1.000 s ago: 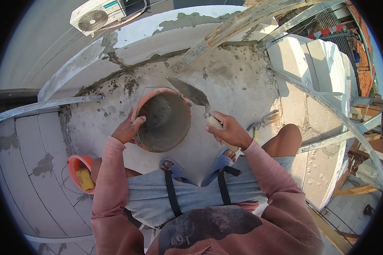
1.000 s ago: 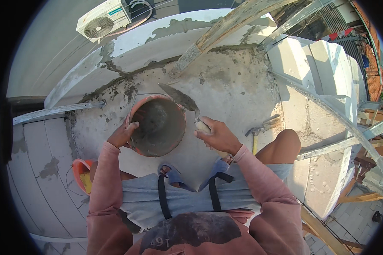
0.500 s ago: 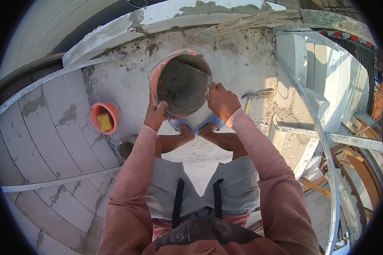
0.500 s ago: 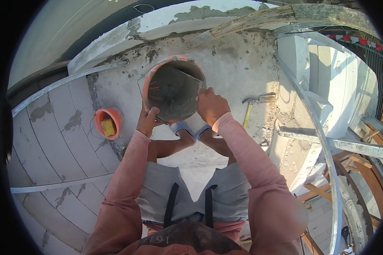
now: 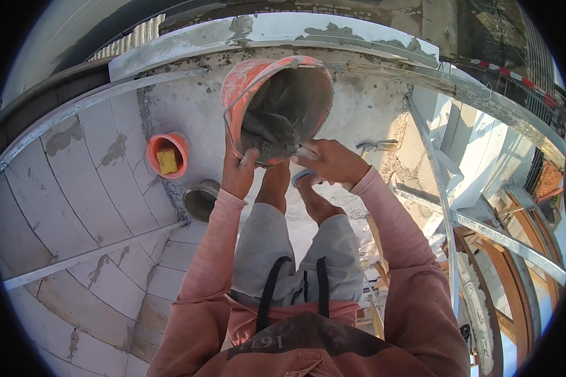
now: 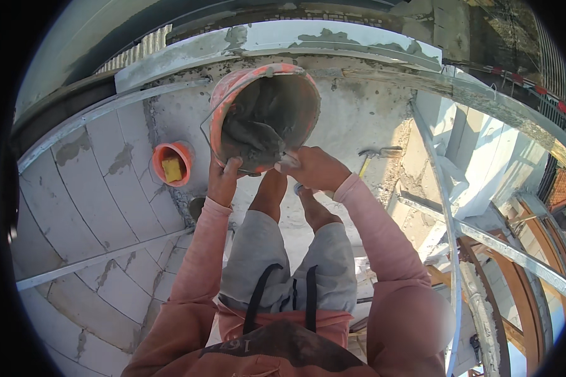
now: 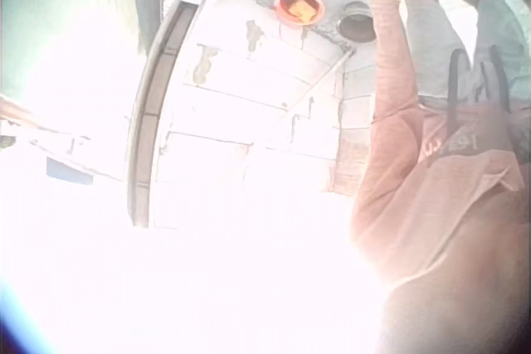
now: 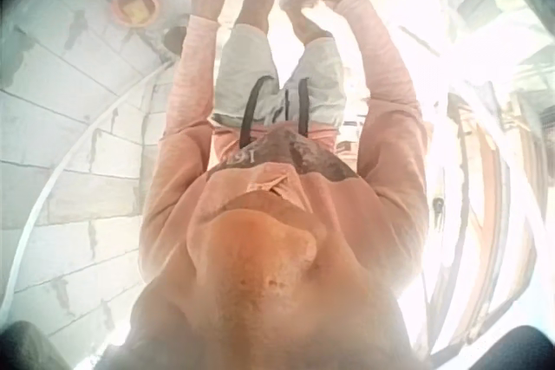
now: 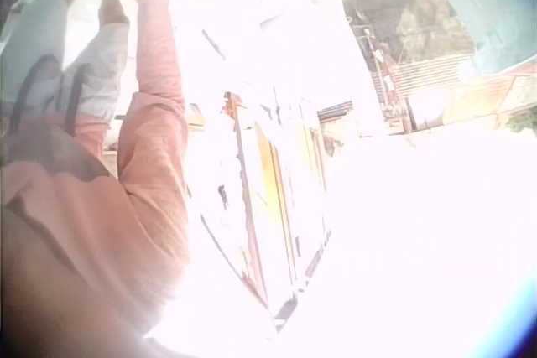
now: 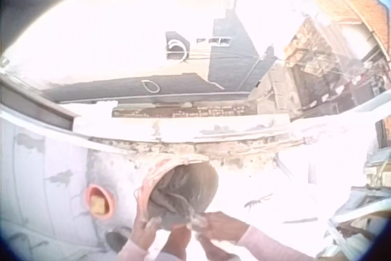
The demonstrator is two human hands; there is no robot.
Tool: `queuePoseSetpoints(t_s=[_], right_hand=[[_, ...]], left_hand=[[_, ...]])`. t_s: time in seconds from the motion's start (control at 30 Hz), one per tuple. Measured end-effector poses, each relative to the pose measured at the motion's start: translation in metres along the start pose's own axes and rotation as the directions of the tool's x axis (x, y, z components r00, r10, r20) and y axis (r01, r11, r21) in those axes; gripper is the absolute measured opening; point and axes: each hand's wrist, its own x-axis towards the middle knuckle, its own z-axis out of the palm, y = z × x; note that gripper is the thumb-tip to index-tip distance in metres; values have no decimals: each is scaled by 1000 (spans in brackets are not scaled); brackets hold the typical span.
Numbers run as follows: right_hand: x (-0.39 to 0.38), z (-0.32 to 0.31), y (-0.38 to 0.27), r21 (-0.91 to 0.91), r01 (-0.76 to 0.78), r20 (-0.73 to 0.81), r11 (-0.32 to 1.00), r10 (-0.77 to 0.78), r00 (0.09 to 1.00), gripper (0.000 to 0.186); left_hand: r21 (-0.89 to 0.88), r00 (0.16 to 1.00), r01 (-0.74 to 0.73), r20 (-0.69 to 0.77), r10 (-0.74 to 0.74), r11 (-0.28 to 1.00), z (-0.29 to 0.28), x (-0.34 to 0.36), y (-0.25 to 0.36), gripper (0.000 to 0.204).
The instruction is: The person applies mortar from a bucket onto the top edge of a wall using a trowel and then positions a white building block onto the mortared area.
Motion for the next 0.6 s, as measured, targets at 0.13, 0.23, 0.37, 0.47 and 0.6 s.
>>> queuePoseSetpoints(t_s=[0.13,0.23,0.37,0.47,0.6], right_hand=[[4,-34,-19,546,-187,221,817,75,972,39],[17,-34,6,572,-232,245,787,107,964,36],[34,-36,6,583,-215,150,784,156,976,31],[43,-43,18,412,-104,15,905,107,994,31],[48,-61,-17,279,19,-13,960,-16,1000,32]], left_hand=[[79,999,-19,-37,22,997,-38,31,23,50],[72,997,-50,-53,53,996,-50,38,44,25],[11,996,42,-76,-41,999,-59,46,67,21],[-96,993,76,-78,-84,992,-54,45,71,27],[-206,984,116,-112,-141,972,-50,48,82,33]])
